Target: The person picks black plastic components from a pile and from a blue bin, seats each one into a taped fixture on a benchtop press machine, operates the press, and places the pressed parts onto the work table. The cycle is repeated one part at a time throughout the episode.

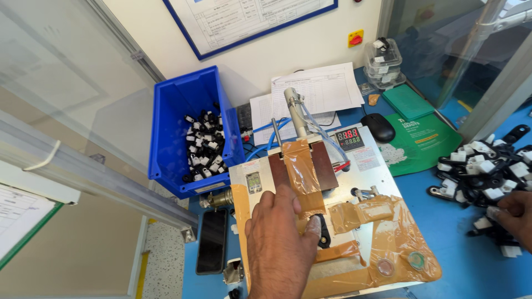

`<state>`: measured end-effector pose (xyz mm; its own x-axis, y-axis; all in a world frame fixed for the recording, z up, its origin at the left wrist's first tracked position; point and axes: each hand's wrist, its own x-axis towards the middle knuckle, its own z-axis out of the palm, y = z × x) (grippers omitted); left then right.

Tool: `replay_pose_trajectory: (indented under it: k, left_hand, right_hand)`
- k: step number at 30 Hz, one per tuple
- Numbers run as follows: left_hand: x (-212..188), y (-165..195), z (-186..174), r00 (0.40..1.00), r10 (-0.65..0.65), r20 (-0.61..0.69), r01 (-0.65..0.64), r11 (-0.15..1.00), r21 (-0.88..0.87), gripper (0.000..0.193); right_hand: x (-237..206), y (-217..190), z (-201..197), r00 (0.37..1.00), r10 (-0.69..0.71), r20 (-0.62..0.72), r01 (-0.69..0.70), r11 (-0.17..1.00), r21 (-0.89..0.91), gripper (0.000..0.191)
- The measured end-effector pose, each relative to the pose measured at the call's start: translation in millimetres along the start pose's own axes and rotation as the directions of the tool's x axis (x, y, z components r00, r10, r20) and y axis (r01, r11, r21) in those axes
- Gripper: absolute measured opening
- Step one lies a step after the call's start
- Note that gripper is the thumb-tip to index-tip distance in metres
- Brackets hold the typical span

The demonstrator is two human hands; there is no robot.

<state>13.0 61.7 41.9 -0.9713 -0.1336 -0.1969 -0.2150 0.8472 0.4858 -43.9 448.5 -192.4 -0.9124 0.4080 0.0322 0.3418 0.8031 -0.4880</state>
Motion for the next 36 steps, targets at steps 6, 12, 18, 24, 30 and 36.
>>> replay_pose_trajectory:
  k: [6,12,18,24,30,36]
  left_hand:
    - [-0.6,-0.1,-0.6,1.000,0.001,-0.027,-0.001,1.000,0.010,0.040]
    - [-2.4,-1.5,6.5,0.999,0.020,-0.038,-0.021,1.000,-0.010,0.036]
    - [-9.0,-11.5,0.8,0.982,0.116,-0.152,-0.119,0.993,-0.013,0.040]
    - [-27.7,-27.8,11.6,0.921,0.248,-0.301,-0.296,0.947,-0.122,0.032]
    - [-30.3,-45.6,11.6,0.928,0.256,-0.270,-0.299,0.945,-0.134,0.029]
    - [-29.6,-54.2,9.7,0.921,0.299,-0.249,-0.340,0.930,-0.141,0.032]
  right_hand:
    - [4.2,-10.5,7.5,0.989,0.094,0.113,-0.099,0.994,0.036,0.021]
    - [6.2,2.3,10.5,0.995,-0.102,-0.018,0.101,0.994,-0.028,0.035]
    - [-1.6,10.6,-9.3,0.989,-0.145,-0.041,0.151,0.936,0.319,0.036]
    - [-94.7,-28.5,-49.8,0.884,-0.162,0.439,0.099,0.982,0.164,0.057]
    - [-140.3,-103.0,-56.9,0.527,0.192,0.828,0.348,0.840,-0.416,0.097]
    - [-144.6,-124.9,-64.8,0.556,0.230,0.799,0.313,0.833,-0.457,0.112]
